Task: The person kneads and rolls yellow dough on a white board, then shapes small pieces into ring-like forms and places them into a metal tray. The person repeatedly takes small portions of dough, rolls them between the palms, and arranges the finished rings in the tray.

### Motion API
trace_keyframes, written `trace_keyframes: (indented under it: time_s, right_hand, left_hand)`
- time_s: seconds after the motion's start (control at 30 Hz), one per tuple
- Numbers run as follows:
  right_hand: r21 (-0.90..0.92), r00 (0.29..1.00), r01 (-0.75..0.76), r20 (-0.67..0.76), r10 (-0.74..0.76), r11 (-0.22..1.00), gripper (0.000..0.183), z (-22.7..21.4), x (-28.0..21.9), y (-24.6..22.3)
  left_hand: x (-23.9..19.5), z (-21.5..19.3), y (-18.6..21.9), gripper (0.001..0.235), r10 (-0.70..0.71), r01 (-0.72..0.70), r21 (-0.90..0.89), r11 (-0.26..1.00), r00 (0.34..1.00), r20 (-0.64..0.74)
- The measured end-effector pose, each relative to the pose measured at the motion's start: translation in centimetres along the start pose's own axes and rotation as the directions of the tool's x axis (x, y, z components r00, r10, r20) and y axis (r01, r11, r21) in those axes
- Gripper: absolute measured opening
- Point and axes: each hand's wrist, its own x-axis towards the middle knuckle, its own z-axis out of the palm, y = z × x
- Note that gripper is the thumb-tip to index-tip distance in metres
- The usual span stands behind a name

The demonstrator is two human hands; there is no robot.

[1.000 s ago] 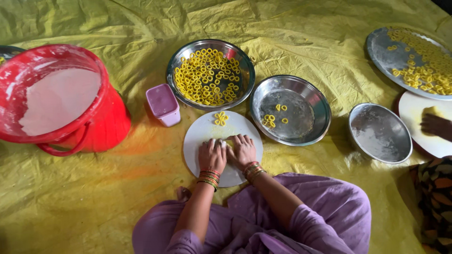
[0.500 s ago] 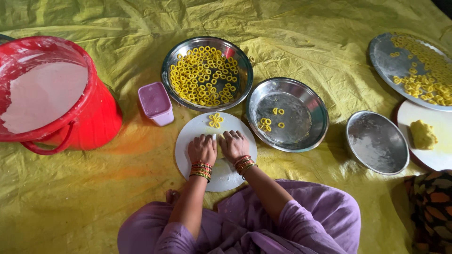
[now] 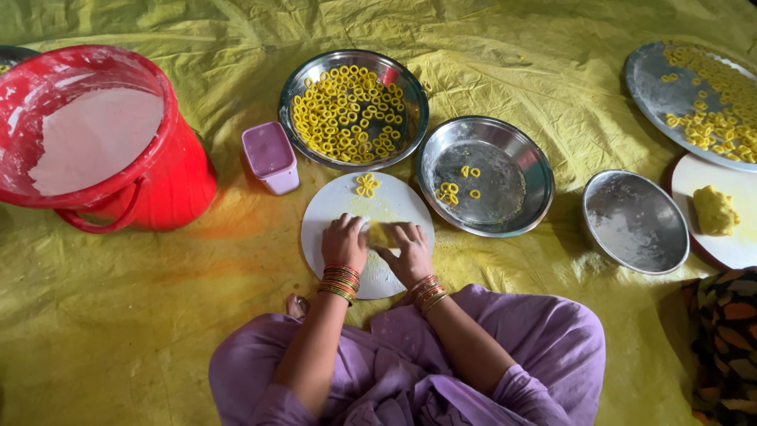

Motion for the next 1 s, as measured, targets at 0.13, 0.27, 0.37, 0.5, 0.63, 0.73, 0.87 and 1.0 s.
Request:
trace_keyframes:
  time_s: [0.13,0.27,0.37,0.5,0.63,0.73,0.87,1.0]
  right_hand:
    - [-0.108,0.994,-0.082,0.061,0.089,0.991,0.029,0.2,-1.5,-0.8]
    - [-0.125,0.979,0.206,0.034,-0.203,0.97,0.064,3.1,0.2,-3.8]
    - [-0.317,0.95,0.304,0.027,-0.313,0.898,0.074,6.0,1.5,-6.4]
    - [-0.325,0.98,0.102,0.197,-0.038,0.94,0.051,8.7,3.6,-6.8]
    - [-0.309,0.987,-0.018,0.144,0.065,0.951,0.036,10.9,6.7,-5.1]
    - [-0.319,0.975,-0.153,0.104,0.195,0.935,0.032,12.2,8.5,-4.5]
    - [-0.303,0.945,-0.245,0.136,0.296,0.921,0.033,12.3,9.2,-4.9]
    - [-0.306,0.949,-0.2,0.177,0.262,0.931,0.042,11.3,7.2,-5.9]
  left_hand:
    - [0.3,-0.2,-3.2,0.025,-0.17,0.234,-0.168,0.958,0.929,0.329]
    - [0.6,0.9,-10.5,0.031,-0.274,0.341,-0.309,0.888,0.931,0.24]
    - [1.0,3.3,-15.2,0.035,-0.502,0.524,-0.487,0.699,0.844,0.187]
    - [1.9,5.8,-17.4,0.049,-0.61,0.596,-0.622,0.508,0.759,0.229]
    - [2.4,5.9,-16.0,0.05,-0.579,0.543,-0.66,0.518,0.791,0.197]
    - [2.6,5.3,-14.8,0.049,-0.537,0.508,-0.693,0.511,0.818,0.204]
    - [2.6,4.6,-13.1,0.049,-0.475,0.384,-0.818,0.428,0.866,0.158]
    - [2.5,3.7,-11.5,0.056,-0.421,0.419,-0.788,0.451,0.879,0.226]
